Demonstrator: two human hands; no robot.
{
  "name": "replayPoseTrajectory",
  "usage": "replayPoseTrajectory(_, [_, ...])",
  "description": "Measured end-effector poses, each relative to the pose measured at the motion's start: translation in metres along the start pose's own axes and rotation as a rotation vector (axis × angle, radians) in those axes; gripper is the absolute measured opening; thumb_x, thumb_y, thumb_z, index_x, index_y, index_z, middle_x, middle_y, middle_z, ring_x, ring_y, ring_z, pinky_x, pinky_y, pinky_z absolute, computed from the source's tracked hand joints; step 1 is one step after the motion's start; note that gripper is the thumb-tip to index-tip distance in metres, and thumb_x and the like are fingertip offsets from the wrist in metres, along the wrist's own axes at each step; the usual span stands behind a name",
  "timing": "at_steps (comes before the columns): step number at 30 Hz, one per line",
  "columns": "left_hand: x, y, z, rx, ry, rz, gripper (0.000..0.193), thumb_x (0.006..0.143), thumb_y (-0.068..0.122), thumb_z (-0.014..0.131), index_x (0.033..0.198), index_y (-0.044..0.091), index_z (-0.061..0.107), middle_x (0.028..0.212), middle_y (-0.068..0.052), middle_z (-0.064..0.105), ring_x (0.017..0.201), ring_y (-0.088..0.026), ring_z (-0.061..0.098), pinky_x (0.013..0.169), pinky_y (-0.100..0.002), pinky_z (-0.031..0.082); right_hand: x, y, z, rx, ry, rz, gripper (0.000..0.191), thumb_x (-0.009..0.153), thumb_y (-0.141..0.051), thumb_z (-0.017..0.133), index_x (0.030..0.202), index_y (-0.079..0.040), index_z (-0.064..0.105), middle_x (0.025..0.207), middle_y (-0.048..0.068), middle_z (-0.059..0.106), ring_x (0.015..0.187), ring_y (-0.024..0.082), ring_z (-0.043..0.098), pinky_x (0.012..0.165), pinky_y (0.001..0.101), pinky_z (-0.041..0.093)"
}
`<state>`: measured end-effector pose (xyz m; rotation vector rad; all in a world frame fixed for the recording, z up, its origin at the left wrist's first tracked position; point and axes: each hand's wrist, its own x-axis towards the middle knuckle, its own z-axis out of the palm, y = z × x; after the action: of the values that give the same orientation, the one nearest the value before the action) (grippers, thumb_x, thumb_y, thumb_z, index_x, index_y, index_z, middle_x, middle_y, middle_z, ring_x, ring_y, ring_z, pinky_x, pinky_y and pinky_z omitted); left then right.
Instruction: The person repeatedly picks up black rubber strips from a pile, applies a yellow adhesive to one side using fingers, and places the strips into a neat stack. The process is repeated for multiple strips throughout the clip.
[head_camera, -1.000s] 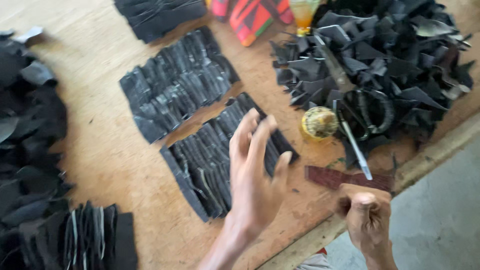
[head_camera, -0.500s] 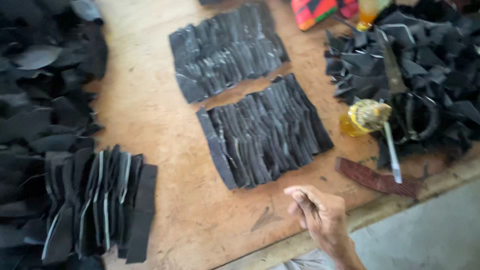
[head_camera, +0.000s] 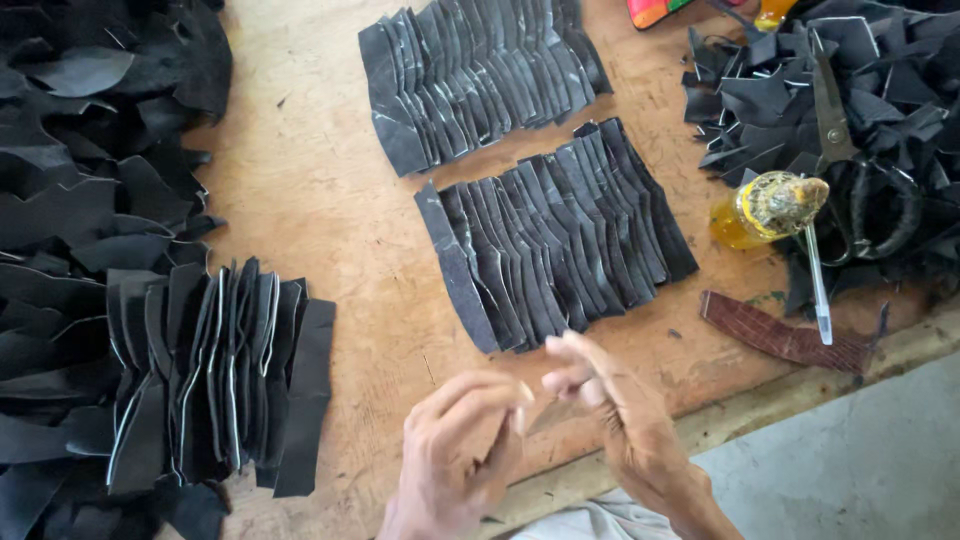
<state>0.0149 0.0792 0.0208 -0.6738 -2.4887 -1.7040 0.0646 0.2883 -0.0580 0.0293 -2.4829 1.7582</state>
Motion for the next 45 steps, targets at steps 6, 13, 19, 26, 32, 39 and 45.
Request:
replayPoseTrajectory(6, [0.006,-0.023,0.022,0.052,0.059,0.023,0.019,0.085,-0.006,0.072,0.101,0.003,0.068,0.099,-0.012,0.072,0.087,-0.028,0.073,0.075,-0.035,0.06,-0.006,0.006,-0.014,-0.381,-0.045,0.187,0.025,0.089,-0.027,0.069,0.079,-0.008,0.082,0.058,0.008,0.07,0.057,0.017,0.058,0.057,0.0311,0.047])
replayPoseTrajectory(13, [0.053,-0.01,0.054,-0.008,-0.048,0.133,0.018,0.088,-0.003,0.074,0.104,0.002,0.068,0.104,-0.012,0.07,0.095,-0.029,0.071,0.08,-0.037,0.059,0.002,0.019,-0.026,0.263,0.13,0.175,0.034,0.102,-0.026,0.06,0.118,0.001,0.073,0.091,0.007,0.075,0.079,0.018,0.07,0.073,0.0277,0.058])
replayPoseTrajectory(19, [0.061,0.004,0.067,0.109,-0.021,0.213,0.045,0.083,-0.006,0.075,0.126,0.003,0.067,0.119,-0.012,0.064,0.098,-0.029,0.063,0.084,-0.037,0.056,0.02,-0.001,-0.04,1.13,-0.154,0.216,0.077,0.103,-0.042,0.047,0.159,0.004,0.021,0.162,0.018,0.034,0.146,0.028,0.039,0.12,0.046,0.034])
replayPoseTrajectory(26, [0.053,-0.002,0.053,0.2,-0.036,0.324,0.064,0.065,-0.006,0.075,0.129,0.002,0.07,0.123,-0.011,0.059,0.104,-0.03,0.061,0.086,-0.037,0.058,0.035,-0.035,-0.039,1.205,-0.383,0.215,0.106,0.098,-0.074,0.022,0.164,0.007,0.005,0.172,0.021,0.016,0.159,0.031,0.021,0.128,0.0478,0.019])
replayPoseTrajectory(32, [0.052,-0.009,0.033,0.173,0.048,0.471,0.055,0.067,0.003,0.078,0.121,0.0,0.07,0.117,-0.009,0.064,0.102,-0.029,0.067,0.083,-0.035,0.059,0.041,-0.045,-0.026,1.103,-0.457,0.222,0.11,0.095,-0.077,0.023,0.162,0.009,0.009,0.174,0.019,0.013,0.158,0.03,0.021,0.126,0.0459,0.02])
replayPoseTrajectory(39, [0.063,-0.014,-0.01,0.298,-0.443,0.411,0.018,0.077,0.004,0.07,0.095,0.001,0.07,0.092,-0.008,0.063,0.083,-0.027,0.066,0.067,-0.039,0.056,0.043,-0.03,-0.034,0.654,-0.624,0.283,0.106,0.097,-0.074,0.036,0.162,0.008,0.022,0.168,0.022,0.031,0.153,0.035,0.036,0.124,0.0482,0.028])
replayPoseTrajectory(45, [0.069,0.002,-0.013,0.541,-0.62,0.502,0.016,0.096,0.013,0.066,0.085,0.002,0.064,0.078,-0.007,0.055,0.071,-0.022,0.059,0.061,-0.038,0.053,0.039,-0.033,-0.033,0.496,-0.668,0.373,0.092,0.097,-0.066,0.039,0.16,0.001,0.026,0.168,0.017,0.032,0.156,0.03,0.03,0.123,0.0457,0.025])
